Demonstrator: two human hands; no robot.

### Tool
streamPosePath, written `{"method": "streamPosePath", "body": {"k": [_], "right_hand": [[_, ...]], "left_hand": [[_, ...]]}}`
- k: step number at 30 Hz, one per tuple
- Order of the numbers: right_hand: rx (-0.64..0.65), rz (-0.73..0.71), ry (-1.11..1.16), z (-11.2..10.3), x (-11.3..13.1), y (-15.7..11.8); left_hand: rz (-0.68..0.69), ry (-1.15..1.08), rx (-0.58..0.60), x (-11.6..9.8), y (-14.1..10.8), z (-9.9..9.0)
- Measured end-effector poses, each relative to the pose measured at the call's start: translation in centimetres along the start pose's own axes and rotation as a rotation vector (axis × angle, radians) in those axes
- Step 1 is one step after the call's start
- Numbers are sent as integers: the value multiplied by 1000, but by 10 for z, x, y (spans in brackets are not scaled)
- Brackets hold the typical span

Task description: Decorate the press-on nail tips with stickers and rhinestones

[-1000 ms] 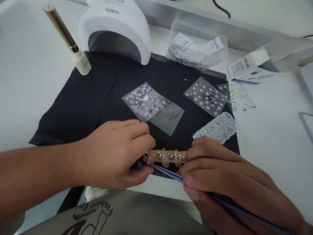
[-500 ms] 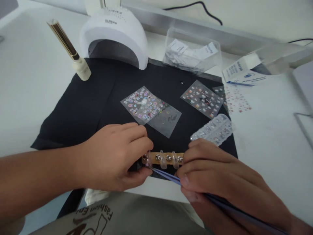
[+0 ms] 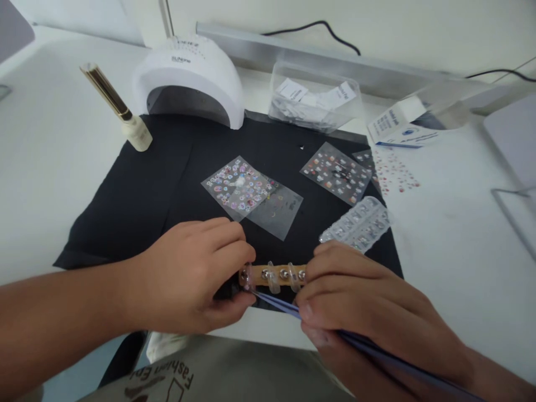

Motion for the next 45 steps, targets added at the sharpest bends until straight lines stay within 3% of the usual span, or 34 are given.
{"method": "streamPosePath", "body": {"k": [22,26,30,34,40,45], "right_hand": [[-24,26,20,-5,2,-2],[-199,25,106,-7,-3,-4],[-467,265,486,-10,-25,-4],[-669,417,732,-16,-48,-4],[-738,483,873,-17,-56,0],[-775,472,940,-16,-59,4]], "left_hand": [[11,20,3,0,0,0],[-14,25,-2,-1,-1,0],[-44,-33,-46,5,-1,-6],[-168,-15,-165,20,0,-16],[-333,128,-317,42,9,-23],[-425,207,-298,38,13,-22]]}}
Point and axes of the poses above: each hand's wrist, its own y-axis towards the middle knuckle, its own z-axis out of the palm, x = y × z, the point moved 1 cm from there along y, towards the middle knuckle, and after that the axes turned 1 degree about -z, right-handed, at the moved point
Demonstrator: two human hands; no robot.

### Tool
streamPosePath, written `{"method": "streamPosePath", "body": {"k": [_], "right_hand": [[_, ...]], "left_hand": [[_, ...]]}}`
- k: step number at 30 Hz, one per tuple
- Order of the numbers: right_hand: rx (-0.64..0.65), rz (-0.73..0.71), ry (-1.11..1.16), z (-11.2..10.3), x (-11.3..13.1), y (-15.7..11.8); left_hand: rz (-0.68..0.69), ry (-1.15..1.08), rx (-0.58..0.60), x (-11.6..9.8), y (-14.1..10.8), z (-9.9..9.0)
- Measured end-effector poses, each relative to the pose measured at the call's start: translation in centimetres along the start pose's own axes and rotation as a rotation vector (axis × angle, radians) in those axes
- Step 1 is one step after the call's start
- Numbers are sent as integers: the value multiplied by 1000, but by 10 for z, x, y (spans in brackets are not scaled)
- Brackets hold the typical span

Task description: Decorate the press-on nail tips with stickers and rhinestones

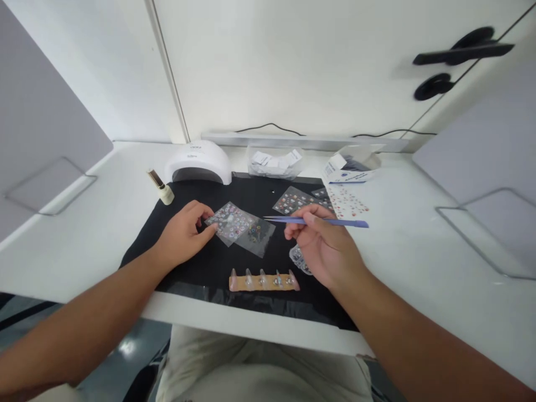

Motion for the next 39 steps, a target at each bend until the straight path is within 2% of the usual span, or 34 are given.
{"method": "streamPosePath", "body": {"k": [4,7,12,15,19,26,35,39], "right_hand": [[-43,32,33,-1,-3,2],[-86,40,60,-3,-6,4],[-137,30,85,-7,-9,8],[-148,27,86,-10,-9,9],[-134,42,70,-9,-10,6],[-81,76,23,-8,-10,0],[-29,46,1,-9,-8,0],[8,-11,-23,-13,-10,0]], "left_hand": [[-46,94,87,-15,1,-10],[-81,208,163,-24,13,-13],[-103,392,270,-29,31,5],[-110,450,293,-30,32,16],[-79,449,321,-30,29,19],[-90,274,286,-21,30,22],[-160,-149,209,0,35,27],[-136,-356,200,6,35,27]]}}
Point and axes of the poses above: each hand's wrist, its own y-axis towards the middle knuckle, its own z-axis out of the palm, x = y × z, the point moved 1 cm from there along y, towards the middle knuckle, and after that the axes turned 1 degree about -z, right-handed, at the moved point
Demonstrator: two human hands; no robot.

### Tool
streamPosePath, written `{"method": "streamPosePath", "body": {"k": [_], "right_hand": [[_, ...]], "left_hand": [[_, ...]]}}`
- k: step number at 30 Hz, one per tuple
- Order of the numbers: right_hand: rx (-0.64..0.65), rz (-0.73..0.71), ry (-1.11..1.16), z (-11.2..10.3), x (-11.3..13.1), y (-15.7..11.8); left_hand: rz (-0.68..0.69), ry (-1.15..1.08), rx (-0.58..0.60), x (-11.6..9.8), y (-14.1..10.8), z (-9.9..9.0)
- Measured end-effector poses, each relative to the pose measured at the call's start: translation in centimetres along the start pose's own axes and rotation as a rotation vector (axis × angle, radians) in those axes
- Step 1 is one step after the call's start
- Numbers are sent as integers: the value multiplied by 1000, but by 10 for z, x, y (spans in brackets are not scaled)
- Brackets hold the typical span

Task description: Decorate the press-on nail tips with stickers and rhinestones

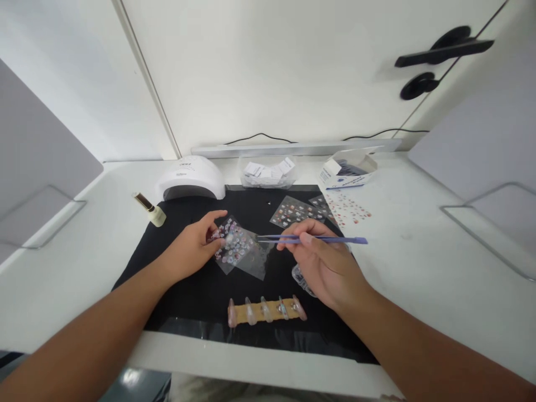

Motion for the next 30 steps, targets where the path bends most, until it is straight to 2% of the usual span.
{"method": "streamPosePath", "body": {"k": [4,8,14,16,18,25,30], "right_hand": [[71,-129,-50,-2,3,-2],[252,-278,-130,3,12,-11],[510,-530,-358,18,23,-22],[558,-590,-405,21,24,-23],[558,-615,-409,22,23,-24],[415,-630,-339,24,17,-26],[415,-643,-354,24,18,-27]], "left_hand": [[88,-220,5,-6,-5,0],[163,-395,-33,-16,-14,3],[262,-517,-131,-28,-28,6],[296,-532,-147,-32,-32,6],[323,-539,-151,-34,-36,5],[345,-530,-115,-38,-42,4],[328,-516,-75,-41,-41,3]]}}
Point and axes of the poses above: each hand's wrist, its own y-axis towards the middle knuckle, its own z-axis out of the palm, x = y × z, the point moved 1 cm from there along y, towards the middle knuckle, and after that the axes turned 1 degree about -z, right-handed, at the moved point
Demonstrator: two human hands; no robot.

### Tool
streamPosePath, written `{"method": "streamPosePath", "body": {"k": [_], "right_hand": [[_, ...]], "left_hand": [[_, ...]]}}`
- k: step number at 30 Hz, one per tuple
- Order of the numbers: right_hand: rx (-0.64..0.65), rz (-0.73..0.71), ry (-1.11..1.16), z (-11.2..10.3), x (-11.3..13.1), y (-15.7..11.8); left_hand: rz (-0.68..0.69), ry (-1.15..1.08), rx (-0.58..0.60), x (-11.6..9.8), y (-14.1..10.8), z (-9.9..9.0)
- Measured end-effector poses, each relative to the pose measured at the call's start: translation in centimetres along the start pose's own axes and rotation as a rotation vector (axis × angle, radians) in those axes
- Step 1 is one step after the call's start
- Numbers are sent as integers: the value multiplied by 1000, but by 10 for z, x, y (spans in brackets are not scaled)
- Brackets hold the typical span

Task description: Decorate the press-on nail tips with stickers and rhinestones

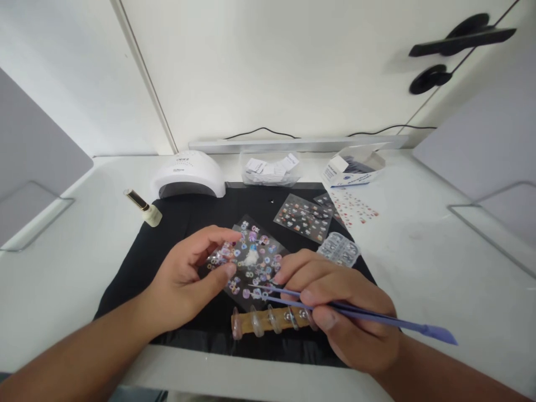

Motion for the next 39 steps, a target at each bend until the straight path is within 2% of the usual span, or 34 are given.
{"method": "streamPosePath", "body": {"k": [7,20,30,39], "right_hand": [[44,-29,-45,-2,2,1],[137,-46,-146,-5,5,-1],[79,-43,-118,-1,4,0],[85,-41,-129,-2,5,-2]], "left_hand": [[-62,-85,-6,3,-2,0],[0,-50,7,1,-1,4],[85,-27,32,1,-3,5],[4,-52,-10,2,-4,6]]}}
Point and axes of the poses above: each hand's wrist, its own y-axis towards the middle knuckle, its own z-axis out of the palm, x = y × z, the point moved 1 cm from there along y, towards the middle knuckle, and after that the axes turned 1 degree about -z, right-handed, at the moved point
